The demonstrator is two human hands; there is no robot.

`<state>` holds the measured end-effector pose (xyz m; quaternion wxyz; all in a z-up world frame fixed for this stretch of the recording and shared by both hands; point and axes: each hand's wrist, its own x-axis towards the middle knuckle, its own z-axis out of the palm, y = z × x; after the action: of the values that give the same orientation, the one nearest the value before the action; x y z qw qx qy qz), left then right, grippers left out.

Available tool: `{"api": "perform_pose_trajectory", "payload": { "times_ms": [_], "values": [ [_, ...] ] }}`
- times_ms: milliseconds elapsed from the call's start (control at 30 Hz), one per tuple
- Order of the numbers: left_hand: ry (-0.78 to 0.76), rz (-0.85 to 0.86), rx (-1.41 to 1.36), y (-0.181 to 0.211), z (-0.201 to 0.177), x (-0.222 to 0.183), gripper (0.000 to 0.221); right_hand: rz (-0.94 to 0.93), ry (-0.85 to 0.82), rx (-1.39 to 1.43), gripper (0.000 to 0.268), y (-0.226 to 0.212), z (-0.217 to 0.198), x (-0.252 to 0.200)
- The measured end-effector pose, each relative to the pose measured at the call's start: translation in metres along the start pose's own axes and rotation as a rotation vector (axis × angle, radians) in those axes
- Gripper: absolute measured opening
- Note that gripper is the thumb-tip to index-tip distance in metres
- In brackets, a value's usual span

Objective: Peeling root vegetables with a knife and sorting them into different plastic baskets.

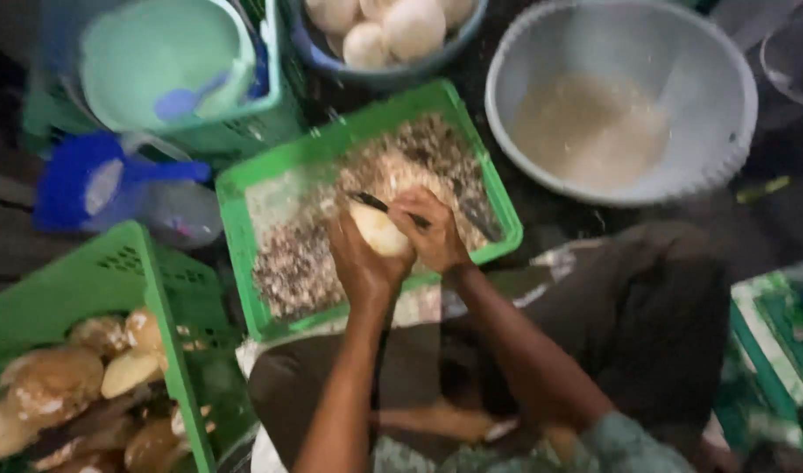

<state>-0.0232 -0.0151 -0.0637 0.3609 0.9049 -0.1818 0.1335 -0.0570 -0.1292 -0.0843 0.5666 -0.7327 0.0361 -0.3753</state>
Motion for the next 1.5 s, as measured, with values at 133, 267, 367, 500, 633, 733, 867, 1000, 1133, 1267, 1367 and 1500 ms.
{"api": "perform_pose_trajectory", "payload": {
  "times_ms": [133,267,367,500,633,733,867,1000,1133,1267,1367,1500],
  "values": [
    [0.024,-0.006,0.022,-0.008,-0.007,-0.006,0.083,-0.043,0.062,-0.06,0.015,0.005,0.005,-0.02],
    [-0.128,-0.075,0.03,-0.005,-0.019,0.005,0.108,0.14,0.141,0.077,0.011,0.033,0.002,-0.021],
    [-0.159,-0.075,-0.032,-0.008,-0.017,0.003,0.11,-0.037,0.367,0.014,0.019,0.07,0.035,-0.029],
    [-0.337,-0.174,0.074,0.001,-0.034,0.016,0.115,0.183,0.204,0.048,0.013,0.039,-0.009,-0.011],
    [-0.283,-0.174,0.07,0.009,-0.028,0.015,0.126,0.399,0.32,0.13,0.012,0.029,-0.012,-0.018],
    [-0.267,0.018,-0.04,-0.002,-0.033,0.033,0.111,0.569,0.333,0.187,0.015,0.045,-0.014,-0.013],
    [-0.351,0.327,-0.256,-0.035,-0.037,0.042,0.101,0.344,0.238,0.106,0.015,0.04,-0.013,-0.015],
    [-0.319,0.364,-0.35,-0.022,-0.033,0.044,0.089,0.093,0.071,0.045,0.01,0.015,0.011,-0.006],
    [-0.29,0.41,-0.319,-0.019,-0.039,0.044,0.096,0.16,-0.021,0.086,0.017,0.017,0.01,0.024],
    [-0.444,0.276,-0.217,0.016,-0.054,0.058,0.021,0.037,-0.041,-0.149,0.02,-0.031,0.012,0.016],
    [-0.364,0.385,-0.267,-0.002,-0.05,0.042,0.1,0.146,0.008,-0.051,0.015,0.033,0.004,0.007],
    [-0.167,0.344,-0.15,0.004,-0.047,0.033,0.046,0.111,0.017,0.072,0.016,0.005,0.018,-0.005]
  ]
}}
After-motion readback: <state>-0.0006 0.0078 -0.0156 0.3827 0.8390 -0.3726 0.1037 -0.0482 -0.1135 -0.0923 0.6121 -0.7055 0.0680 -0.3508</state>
